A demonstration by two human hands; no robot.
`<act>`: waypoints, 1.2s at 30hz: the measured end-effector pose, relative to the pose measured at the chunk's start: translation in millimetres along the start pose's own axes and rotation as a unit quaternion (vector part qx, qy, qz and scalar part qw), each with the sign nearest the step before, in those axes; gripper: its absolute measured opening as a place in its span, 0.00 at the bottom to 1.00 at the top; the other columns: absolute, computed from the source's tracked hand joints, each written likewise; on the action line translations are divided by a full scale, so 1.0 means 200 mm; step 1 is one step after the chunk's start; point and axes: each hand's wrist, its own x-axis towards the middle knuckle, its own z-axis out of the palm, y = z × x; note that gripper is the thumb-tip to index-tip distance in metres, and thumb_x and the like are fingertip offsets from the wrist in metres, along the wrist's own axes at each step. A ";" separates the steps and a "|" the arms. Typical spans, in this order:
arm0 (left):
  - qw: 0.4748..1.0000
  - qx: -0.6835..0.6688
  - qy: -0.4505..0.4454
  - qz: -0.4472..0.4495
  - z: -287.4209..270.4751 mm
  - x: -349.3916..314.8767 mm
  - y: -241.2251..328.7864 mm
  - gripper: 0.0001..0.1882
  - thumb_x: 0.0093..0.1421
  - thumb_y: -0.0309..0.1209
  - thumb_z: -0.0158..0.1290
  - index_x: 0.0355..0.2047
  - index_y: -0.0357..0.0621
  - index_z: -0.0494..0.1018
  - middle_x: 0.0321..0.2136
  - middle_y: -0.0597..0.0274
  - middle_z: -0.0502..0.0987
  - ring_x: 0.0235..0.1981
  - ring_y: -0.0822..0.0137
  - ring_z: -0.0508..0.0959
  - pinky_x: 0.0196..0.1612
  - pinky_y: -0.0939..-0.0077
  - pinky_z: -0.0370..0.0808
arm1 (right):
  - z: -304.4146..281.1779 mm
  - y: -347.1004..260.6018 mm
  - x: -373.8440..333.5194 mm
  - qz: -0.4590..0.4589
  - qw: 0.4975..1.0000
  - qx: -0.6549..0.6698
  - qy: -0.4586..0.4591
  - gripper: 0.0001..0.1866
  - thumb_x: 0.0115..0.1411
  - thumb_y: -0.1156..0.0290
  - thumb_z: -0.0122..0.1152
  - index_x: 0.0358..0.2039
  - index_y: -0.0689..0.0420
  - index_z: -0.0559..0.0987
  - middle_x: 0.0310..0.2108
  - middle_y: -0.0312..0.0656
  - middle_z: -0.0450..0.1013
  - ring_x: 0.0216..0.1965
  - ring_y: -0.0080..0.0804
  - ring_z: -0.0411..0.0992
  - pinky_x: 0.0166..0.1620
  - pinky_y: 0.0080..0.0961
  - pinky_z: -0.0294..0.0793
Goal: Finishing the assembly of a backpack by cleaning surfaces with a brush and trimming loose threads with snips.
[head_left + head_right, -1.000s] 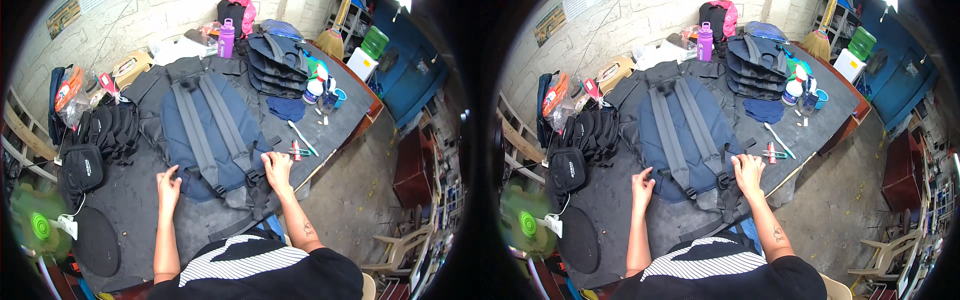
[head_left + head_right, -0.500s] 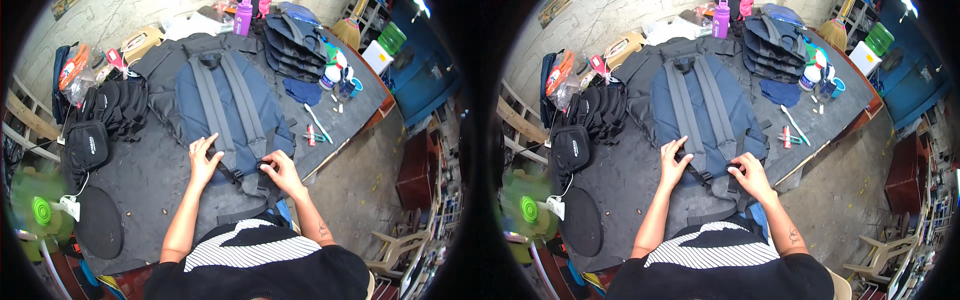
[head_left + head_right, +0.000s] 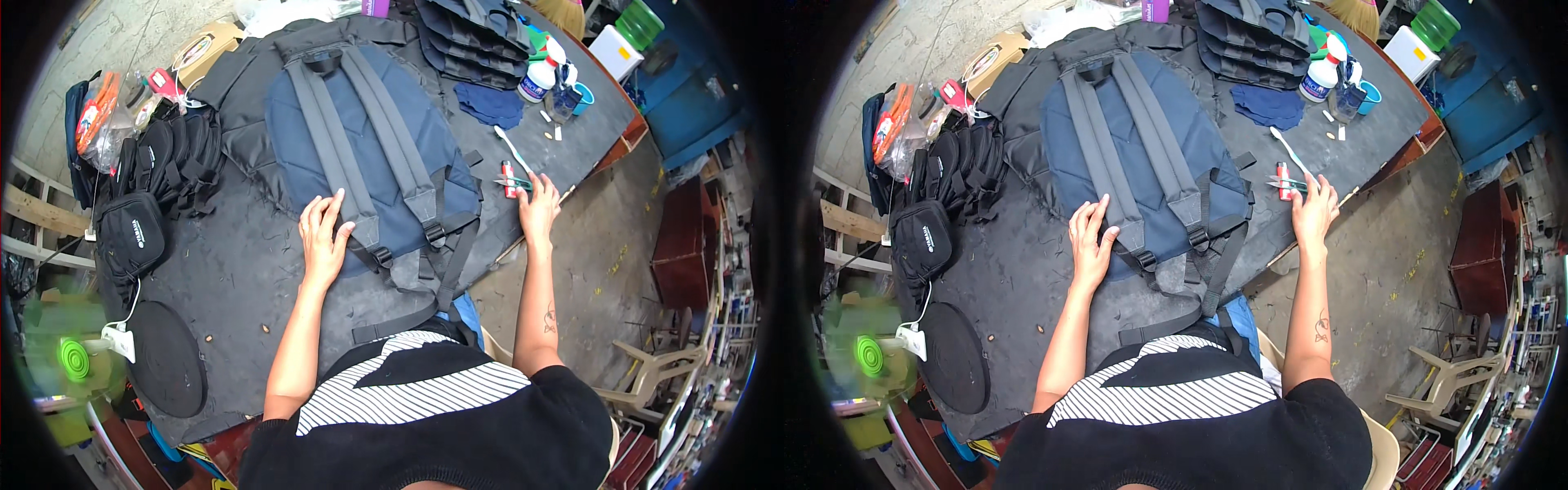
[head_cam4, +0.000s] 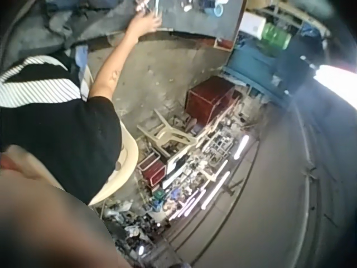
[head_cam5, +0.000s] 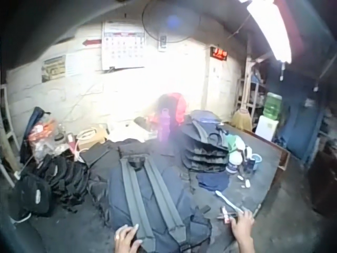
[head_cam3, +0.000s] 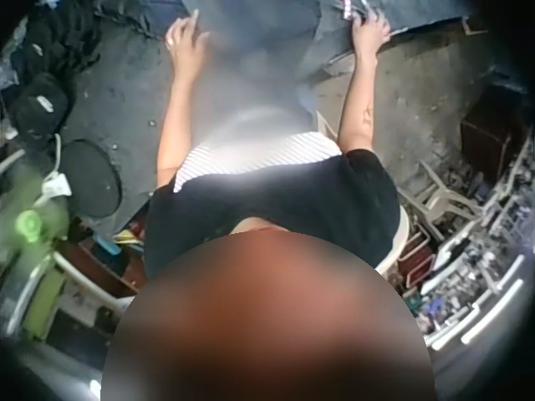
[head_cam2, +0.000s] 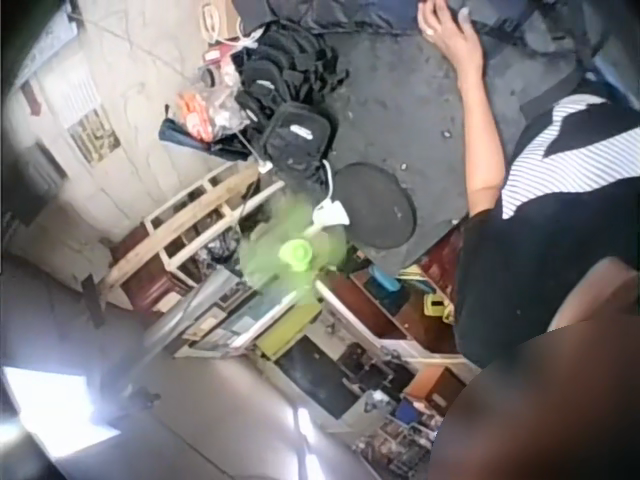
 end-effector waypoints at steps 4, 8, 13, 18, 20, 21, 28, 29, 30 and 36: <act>1.000 0.012 -0.005 0.004 0.00 0.00 0.01 0.28 0.58 0.37 0.55 0.60 0.54 0.66 0.51 0.57 0.67 0.58 0.55 0.62 0.61 0.60 0.55 | 0.15 0.09 -0.01 -0.005 0.999 -0.036 0.017 0.20 0.60 0.61 0.56 0.52 0.48 0.74 0.60 0.43 0.62 0.62 0.46 0.56 0.61 0.55 0.51; 1.000 0.013 -0.011 -0.004 -0.01 0.00 0.00 0.27 0.58 0.38 0.55 0.59 0.51 0.67 0.51 0.57 0.67 0.58 0.56 0.62 0.62 0.62 0.54 | 0.15 0.07 -0.01 -0.024 0.998 -0.013 0.064 0.17 0.57 0.64 0.59 0.47 0.51 0.76 0.55 0.43 0.65 0.60 0.42 0.59 0.60 0.47 0.54; 1.000 0.010 -0.007 -0.010 0.00 0.00 -0.01 0.26 0.60 0.37 0.52 0.59 0.51 0.67 0.50 0.58 0.68 0.58 0.56 0.62 0.62 0.62 0.54 | 0.13 0.07 -0.02 -0.052 0.992 0.038 0.109 0.12 0.54 0.66 0.63 0.39 0.54 0.79 0.47 0.42 0.69 0.54 0.41 0.63 0.57 0.41 0.57; 1.000 -0.006 0.010 0.004 0.01 0.02 -0.01 0.21 0.65 0.37 0.45 0.59 0.53 0.67 0.49 0.57 0.69 0.57 0.54 0.63 0.61 0.61 0.55 | 0.09 0.04 -0.02 -0.051 0.988 0.070 0.128 0.10 0.56 0.63 0.62 0.35 0.53 0.79 0.43 0.39 0.69 0.49 0.40 0.64 0.54 0.39 0.58; 1.000 -0.011 0.013 0.007 0.01 0.01 -0.01 0.21 0.65 0.37 0.44 0.59 0.53 0.67 0.49 0.58 0.70 0.57 0.55 0.63 0.60 0.61 0.56 | 0.11 0.07 -0.01 -0.046 0.988 0.075 0.127 0.08 0.59 0.64 0.59 0.36 0.52 0.80 0.43 0.38 0.70 0.48 0.39 0.64 0.53 0.38 0.59; 1.000 -0.010 0.014 0.007 0.01 0.01 -0.01 0.21 0.65 0.37 0.44 0.59 0.53 0.67 0.49 0.58 0.70 0.57 0.55 0.63 0.60 0.61 0.56 | 0.12 0.06 -0.02 -0.047 0.988 0.076 0.126 0.08 0.59 0.64 0.59 0.36 0.52 0.80 0.43 0.38 0.70 0.48 0.39 0.64 0.53 0.38 0.59; 1.000 -0.008 0.010 0.001 -0.01 0.01 -0.01 0.21 0.64 0.33 0.47 0.58 0.50 0.67 0.50 0.57 0.70 0.57 0.55 0.63 0.61 0.64 0.56 | 0.09 0.03 -0.03 -0.063 0.984 0.073 0.153 0.07 0.57 0.68 0.60 0.35 0.53 0.80 0.41 0.38 0.69 0.47 0.39 0.64 0.52 0.39 0.59; 1.000 -0.009 0.010 0.003 0.00 0.02 0.00 0.21 0.64 0.33 0.47 0.58 0.50 0.67 0.50 0.57 0.70 0.57 0.55 0.63 0.61 0.63 0.55 | 0.09 0.03 -0.03 -0.062 0.982 0.078 0.161 0.06 0.56 0.69 0.60 0.34 0.54 0.79 0.40 0.39 0.69 0.47 0.40 0.64 0.53 0.39 0.59; 1.000 -0.012 0.009 0.007 0.00 0.02 0.00 0.21 0.64 0.33 0.47 0.58 0.50 0.67 0.50 0.57 0.70 0.57 0.55 0.63 0.61 0.63 0.55 | 0.09 0.03 -0.03 -0.059 0.982 0.075 0.165 0.06 0.56 0.69 0.60 0.34 0.54 0.79 0.40 0.39 0.69 0.47 0.40 0.64 0.53 0.39 0.59; 1.000 -0.016 -0.002 -0.016 -0.02 0.02 0.01 0.22 0.63 0.33 0.48 0.58 0.49 0.68 0.50 0.57 0.70 0.57 0.55 0.63 0.62 0.62 0.56 | 0.06 -0.03 -0.04 -0.078 0.971 0.115 0.195 0.04 0.56 0.72 0.59 0.32 0.55 0.79 0.36 0.39 0.71 0.43 0.38 0.66 0.48 0.35 0.61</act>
